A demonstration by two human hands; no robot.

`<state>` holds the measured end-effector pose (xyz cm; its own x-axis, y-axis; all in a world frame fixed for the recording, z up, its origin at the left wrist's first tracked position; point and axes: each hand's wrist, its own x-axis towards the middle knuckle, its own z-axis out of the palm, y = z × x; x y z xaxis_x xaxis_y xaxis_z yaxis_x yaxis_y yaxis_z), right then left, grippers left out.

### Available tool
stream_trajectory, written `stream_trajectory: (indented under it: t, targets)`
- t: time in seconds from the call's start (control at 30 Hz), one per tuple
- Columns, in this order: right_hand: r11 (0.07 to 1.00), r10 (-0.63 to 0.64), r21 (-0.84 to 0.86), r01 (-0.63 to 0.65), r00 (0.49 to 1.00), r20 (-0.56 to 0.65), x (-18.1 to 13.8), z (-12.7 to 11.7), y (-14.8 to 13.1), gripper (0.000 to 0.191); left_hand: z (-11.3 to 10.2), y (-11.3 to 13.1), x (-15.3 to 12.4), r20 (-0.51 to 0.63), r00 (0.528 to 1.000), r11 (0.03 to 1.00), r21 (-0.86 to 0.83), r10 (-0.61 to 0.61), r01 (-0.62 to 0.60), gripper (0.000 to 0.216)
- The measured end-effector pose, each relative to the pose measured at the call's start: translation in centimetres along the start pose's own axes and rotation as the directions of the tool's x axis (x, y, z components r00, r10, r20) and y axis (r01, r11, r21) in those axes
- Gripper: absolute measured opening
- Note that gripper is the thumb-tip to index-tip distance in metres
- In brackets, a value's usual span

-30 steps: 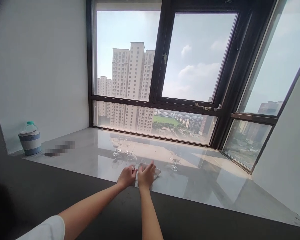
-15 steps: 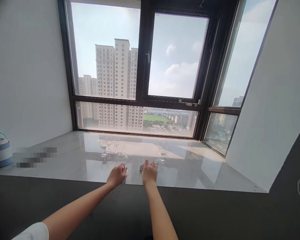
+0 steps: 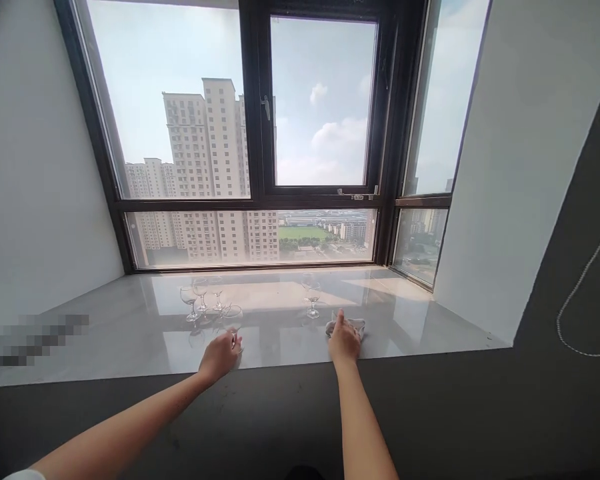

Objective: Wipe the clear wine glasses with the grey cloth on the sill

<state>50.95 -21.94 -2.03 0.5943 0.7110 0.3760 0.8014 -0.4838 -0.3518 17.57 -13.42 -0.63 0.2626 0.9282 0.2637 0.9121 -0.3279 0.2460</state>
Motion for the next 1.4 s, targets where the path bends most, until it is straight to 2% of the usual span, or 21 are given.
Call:
stream_trajectory:
  t: [0.07,0.23,0.5,0.87,1.17,1.3,1.4]
  targets:
    - [0.997,0.048,0.054,-0.05,0.998,0.027,0.0,0.1,0.3,0.069,0.1,-0.1,0.0,-0.005,1.0,1.0,0.006,0.011,-0.011,0.033]
    - [0.972,0.179,0.146,-0.182,0.983,0.038,0.0,0.2,0.7,0.05,0.0,-0.1,0.1,-0.011,0.999,0.999,0.024,0.03,-0.03,0.032]
    - [0.973,0.182,0.146,-0.176,0.983,-0.029,0.1,0.3,0.6,0.047,0.1,-0.1,0.1,-0.023,0.999,0.999,0.025,0.031,-0.031,0.031]
    - [0.973,0.19,0.14,-0.185,0.982,-0.021,-0.3,-0.1,0.4,0.053,-0.1,0.0,0.0,-0.011,1.0,0.999,0.021,0.025,-0.024,0.03]
    - [0.972,0.201,0.133,-0.193,0.979,-0.045,-0.4,-0.1,0.2,0.047,-0.3,0.0,1.1,0.08,0.996,0.997,0.051,0.046,-0.05,0.033]
    - [0.974,0.195,0.13,-0.186,0.979,-0.061,-0.5,-0.2,0.1,0.045,-0.3,1.1,2.1,0.122,0.99,0.996,0.035,0.074,-0.079,0.031]
    - [0.975,0.188,0.136,-0.176,0.979,-0.08,-0.4,-0.1,0.2,0.043,0.3,3.1,3.0,0.141,0.986,0.995,0.01,0.094,-0.096,0.028]
